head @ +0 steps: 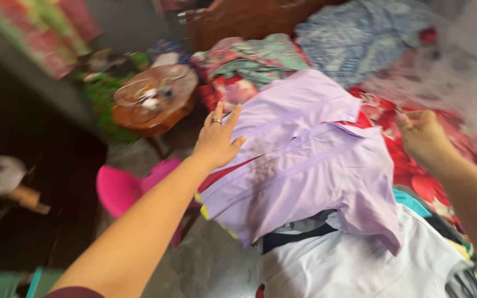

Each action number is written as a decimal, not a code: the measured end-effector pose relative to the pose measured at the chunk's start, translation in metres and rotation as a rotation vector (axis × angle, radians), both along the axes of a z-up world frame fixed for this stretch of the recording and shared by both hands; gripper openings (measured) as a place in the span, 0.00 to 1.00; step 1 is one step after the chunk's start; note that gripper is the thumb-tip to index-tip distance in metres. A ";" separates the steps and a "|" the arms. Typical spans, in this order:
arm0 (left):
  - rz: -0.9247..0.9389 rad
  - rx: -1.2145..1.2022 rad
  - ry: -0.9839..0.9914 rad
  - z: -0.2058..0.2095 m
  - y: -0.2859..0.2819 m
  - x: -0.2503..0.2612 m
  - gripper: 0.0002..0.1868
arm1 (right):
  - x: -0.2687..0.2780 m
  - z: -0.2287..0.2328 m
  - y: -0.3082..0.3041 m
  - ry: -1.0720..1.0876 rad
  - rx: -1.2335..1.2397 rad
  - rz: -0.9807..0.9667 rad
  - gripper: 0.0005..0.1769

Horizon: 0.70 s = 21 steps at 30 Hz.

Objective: The person removes multiple garments on hangers from a metal clothing rack and places them onto a bed. The person repeats this process several times, handling shirts, pants, and other clothing items one by one.

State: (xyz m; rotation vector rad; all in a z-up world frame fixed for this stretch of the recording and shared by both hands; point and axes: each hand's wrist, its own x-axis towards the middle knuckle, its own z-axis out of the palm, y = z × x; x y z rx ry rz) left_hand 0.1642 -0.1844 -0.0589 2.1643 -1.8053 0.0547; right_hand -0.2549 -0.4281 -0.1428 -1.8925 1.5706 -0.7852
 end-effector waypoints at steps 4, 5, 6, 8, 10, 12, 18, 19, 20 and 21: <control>0.165 0.012 0.010 0.027 0.070 0.000 0.45 | 0.067 0.006 0.017 -0.134 -0.119 0.279 0.26; 0.204 0.025 0.016 0.031 0.086 -0.002 0.46 | 0.089 0.009 0.022 -0.125 -0.114 0.336 0.26; 0.241 0.038 0.023 0.033 0.102 -0.005 0.46 | 0.112 0.012 0.028 -0.115 -0.108 0.391 0.26; 0.351 0.035 0.076 0.039 0.134 -0.003 0.49 | 0.161 0.023 0.047 -0.103 -0.140 0.507 0.25; 0.462 -0.038 0.113 0.046 0.166 0.004 0.50 | 0.209 0.035 0.075 -0.102 -0.204 0.633 0.24; 0.581 -0.155 0.131 0.054 0.199 0.017 0.51 | 0.269 0.058 0.103 -0.219 -0.318 0.792 0.24; 0.862 -0.462 -0.027 0.094 0.359 0.056 0.49 | 0.374 0.153 0.241 -0.366 -0.510 1.274 0.21; 0.871 -0.512 -0.084 0.102 0.395 0.054 0.48 | 0.386 0.170 0.271 -0.368 -0.531 1.329 0.21; 0.908 -0.508 -0.116 0.109 0.433 0.049 0.48 | 0.397 0.184 0.305 -0.312 -0.484 1.345 0.21; 0.945 -0.502 -0.147 0.115 0.472 0.039 0.48 | 0.407 0.196 0.339 -0.254 -0.440 1.361 0.22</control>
